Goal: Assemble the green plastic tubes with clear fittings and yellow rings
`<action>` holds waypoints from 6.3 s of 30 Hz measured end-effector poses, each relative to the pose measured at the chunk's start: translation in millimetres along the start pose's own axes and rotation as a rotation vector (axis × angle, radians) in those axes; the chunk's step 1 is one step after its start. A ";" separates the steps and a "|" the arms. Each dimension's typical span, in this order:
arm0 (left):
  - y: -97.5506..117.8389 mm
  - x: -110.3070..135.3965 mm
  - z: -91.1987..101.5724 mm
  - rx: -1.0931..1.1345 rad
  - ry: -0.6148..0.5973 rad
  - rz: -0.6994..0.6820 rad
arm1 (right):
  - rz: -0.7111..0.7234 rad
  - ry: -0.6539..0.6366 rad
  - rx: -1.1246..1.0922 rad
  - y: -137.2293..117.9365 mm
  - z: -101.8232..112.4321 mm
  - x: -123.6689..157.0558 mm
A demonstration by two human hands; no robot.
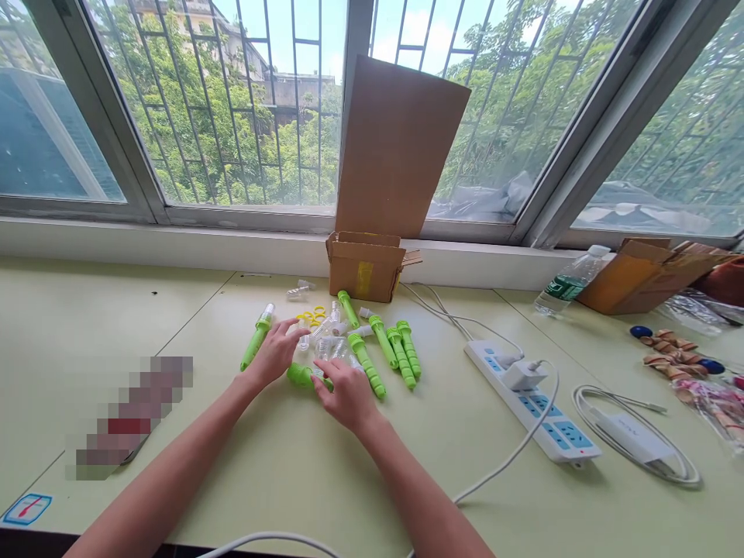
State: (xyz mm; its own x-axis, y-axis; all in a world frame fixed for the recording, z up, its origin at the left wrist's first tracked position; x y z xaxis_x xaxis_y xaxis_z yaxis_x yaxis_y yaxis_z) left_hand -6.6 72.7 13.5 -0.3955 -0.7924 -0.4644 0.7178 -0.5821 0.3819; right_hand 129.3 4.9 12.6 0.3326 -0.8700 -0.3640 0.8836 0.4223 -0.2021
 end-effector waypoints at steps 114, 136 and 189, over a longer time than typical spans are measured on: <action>-13.3 -3.6 7.7 0.998 0.268 0.219 | -0.028 0.174 0.168 2.3 14.8 2.1; 9.5 -1.1 9.1 1.055 0.094 0.194 | -0.062 0.154 0.165 8.2 12.4 1.5; 29.6 -0.8 2.8 1.055 -0.060 0.121 | -0.054 0.119 -0.265 3.1 8.1 -0.3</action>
State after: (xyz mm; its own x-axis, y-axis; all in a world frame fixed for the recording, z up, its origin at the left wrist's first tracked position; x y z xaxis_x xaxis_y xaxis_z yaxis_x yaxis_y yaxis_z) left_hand 13.3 55.6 27.4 -0.4027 -0.8467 -0.3477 -0.0942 -0.3395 0.9359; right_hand 134.6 4.4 19.4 0.2326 -0.8637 -0.4472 0.7772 0.4415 -0.4484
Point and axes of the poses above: each hand's wrist, its own x-axis away from the middle knuckle, its own z-axis out of the back of the hand, y = z × x, the point moved 8 cm from there along -x, towards the middle knuckle, and after that the axes turned 14 degrees about x, right-handed, at the moved point
